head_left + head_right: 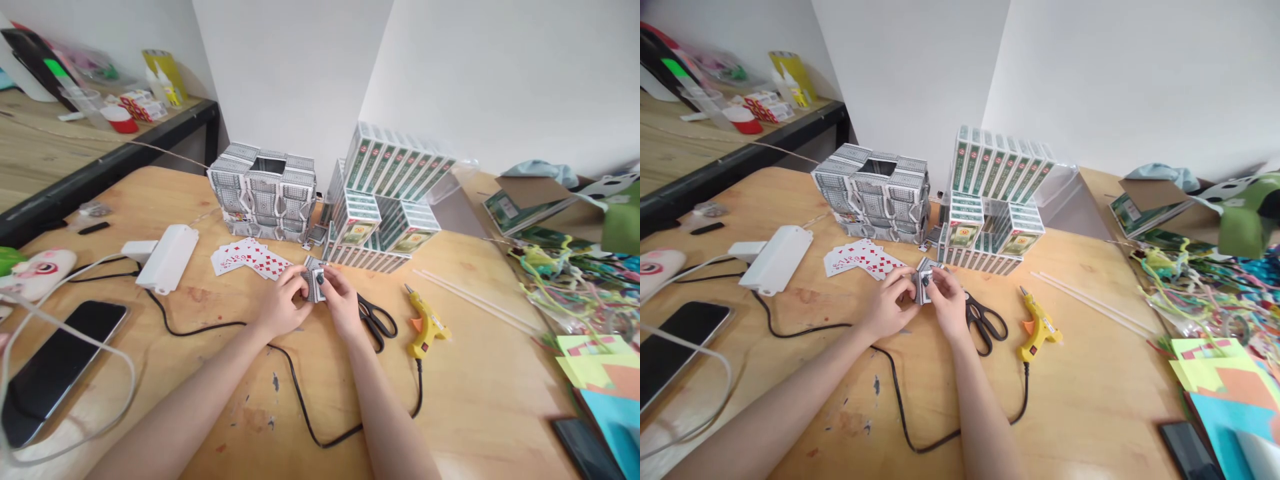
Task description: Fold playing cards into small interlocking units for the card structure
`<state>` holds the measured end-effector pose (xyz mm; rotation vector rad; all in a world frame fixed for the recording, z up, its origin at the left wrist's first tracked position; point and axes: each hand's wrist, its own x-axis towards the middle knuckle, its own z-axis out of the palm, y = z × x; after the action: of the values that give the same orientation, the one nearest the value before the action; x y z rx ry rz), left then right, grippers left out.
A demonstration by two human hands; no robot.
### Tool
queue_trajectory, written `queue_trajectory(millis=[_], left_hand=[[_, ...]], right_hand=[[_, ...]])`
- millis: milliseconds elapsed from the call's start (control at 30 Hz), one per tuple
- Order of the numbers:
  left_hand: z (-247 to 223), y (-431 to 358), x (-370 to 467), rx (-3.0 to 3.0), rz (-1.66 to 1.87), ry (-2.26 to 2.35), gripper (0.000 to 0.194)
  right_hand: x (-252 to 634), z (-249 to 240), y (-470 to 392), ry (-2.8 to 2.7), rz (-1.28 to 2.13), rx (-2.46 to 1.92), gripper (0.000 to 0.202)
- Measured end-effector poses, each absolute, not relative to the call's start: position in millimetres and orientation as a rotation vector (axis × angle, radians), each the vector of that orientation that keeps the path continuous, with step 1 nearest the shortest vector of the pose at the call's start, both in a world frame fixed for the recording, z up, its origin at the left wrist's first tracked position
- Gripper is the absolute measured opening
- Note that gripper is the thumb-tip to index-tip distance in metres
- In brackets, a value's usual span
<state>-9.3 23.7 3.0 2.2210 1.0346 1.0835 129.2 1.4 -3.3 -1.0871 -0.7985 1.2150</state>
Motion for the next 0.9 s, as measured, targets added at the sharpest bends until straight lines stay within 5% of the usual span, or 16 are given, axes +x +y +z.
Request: queue_trajectory(millis=[900], left_hand=[[11.9,18.4,-9.8,2.321,1.014,0.891,0.013]], right_hand=[[127.3,12.1,-6.0,-0.712,1.545,-0.928,0.036]])
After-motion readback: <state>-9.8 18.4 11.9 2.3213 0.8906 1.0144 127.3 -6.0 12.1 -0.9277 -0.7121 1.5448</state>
